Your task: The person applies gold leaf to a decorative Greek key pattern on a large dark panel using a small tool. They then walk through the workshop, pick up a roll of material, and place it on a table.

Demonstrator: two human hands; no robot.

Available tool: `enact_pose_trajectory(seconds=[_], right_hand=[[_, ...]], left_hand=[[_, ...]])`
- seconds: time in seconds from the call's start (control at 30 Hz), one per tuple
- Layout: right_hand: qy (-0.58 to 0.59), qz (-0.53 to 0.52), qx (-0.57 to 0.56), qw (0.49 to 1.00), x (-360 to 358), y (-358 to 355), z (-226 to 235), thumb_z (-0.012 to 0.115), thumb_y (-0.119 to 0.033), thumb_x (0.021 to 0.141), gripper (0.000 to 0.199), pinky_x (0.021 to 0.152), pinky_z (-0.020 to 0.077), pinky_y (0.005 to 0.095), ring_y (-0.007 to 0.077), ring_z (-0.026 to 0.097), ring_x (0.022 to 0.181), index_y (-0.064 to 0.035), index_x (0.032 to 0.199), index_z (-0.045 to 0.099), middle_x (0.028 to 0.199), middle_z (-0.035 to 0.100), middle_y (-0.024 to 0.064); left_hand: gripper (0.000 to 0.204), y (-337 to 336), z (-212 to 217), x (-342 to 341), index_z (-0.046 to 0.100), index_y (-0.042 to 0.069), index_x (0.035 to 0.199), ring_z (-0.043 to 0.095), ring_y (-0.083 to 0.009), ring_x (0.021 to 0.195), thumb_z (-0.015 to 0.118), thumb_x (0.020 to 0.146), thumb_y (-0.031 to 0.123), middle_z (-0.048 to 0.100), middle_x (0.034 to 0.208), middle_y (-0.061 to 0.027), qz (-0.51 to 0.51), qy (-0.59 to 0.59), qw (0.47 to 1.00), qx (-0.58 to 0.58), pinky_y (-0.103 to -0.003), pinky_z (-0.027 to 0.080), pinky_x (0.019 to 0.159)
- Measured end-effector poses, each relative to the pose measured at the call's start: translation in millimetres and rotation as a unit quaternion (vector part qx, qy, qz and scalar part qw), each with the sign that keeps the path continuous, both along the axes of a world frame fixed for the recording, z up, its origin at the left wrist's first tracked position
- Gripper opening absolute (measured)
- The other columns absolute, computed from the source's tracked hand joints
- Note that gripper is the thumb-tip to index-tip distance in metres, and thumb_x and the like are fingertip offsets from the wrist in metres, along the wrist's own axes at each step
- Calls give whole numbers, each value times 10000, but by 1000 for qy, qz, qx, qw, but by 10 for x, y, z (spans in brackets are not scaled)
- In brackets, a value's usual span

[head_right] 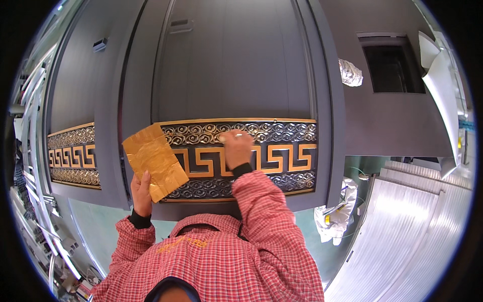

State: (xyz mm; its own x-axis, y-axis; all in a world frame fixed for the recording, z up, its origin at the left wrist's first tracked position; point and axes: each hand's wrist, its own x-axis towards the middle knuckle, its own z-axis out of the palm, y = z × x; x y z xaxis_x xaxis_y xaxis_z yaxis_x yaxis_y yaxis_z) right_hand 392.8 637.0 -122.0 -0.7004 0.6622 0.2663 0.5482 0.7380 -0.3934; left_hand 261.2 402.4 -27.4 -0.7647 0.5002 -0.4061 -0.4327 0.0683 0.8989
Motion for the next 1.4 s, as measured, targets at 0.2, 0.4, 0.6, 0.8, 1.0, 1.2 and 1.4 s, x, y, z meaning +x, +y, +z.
enact_pose_trajectory(seconds=[0.2,0.4,0.6,0.8,1.0,1.2,1.4], right_hand=[[-70,-114,-18,991,118,325,71,578,-65,741,123,738,400,402,262,524,852,-143,822,626,874,570,45],[25,-2,-3,1000,-508,-90,-92,573,-106,745,81,777,395,390,251,528,871,-153,780,627,827,578,43],[-61,-149,6,987,586,754,20,600,-106,727,128,755,376,403,240,545,835,-197,786,667,807,602,18],[-14,-99,25,995,397,594,-85,557,-63,725,164,764,397,402,248,530,878,-149,837,640,856,582,57],[-16,-74,15,997,682,942,7,606,-112,751,102,773,377,416,245,524,875,-186,812,642,862,579,21],[-35,-112,10,993,715,1021,-38,560,-114,760,98,740,387,413,253,527,881,-157,804,637,842,580,45],[30,34,10,999,136,537,-97,549,-125,748,87,782,398,399,243,550,853,-160,773,624,818,583,34]], left_hand=[[289,-193,-146,-28,446,-13,1166,551,-128,943,447,933,159,555,1099,-74,0,-26,1000,17,-260,445,814],[280,-112,-119,-11,449,-22,1160,550,-128,928,439,937,146,561,1076,-78,13,-23,999,23,-256,449,800],[288,-233,-144,38,443,-19,1171,544,-125,941,452,930,138,551,1097,-84,36,-17,999,16,-257,446,804],[289,-41,-164,314,439,-19,1176,535,-127,953,450,929,131,549,1101,-73,25,-8,1000,3,-259,439,813],[299,229,-9,647,428,-17,1191,532,-130,959,448,928,123,540,1112,-72,48,5,999,-6,-261,437,826],[303,416,3,833,429,-16,1190,531,-131,973,451,928,134,538,1119,-75,47,8,999,-8,-267,434,839],[303,512,10,845,421,-15,1193,527,-132,975,458,923,117,535,1123,-78,38,14,999,-6,-266,432,840]])
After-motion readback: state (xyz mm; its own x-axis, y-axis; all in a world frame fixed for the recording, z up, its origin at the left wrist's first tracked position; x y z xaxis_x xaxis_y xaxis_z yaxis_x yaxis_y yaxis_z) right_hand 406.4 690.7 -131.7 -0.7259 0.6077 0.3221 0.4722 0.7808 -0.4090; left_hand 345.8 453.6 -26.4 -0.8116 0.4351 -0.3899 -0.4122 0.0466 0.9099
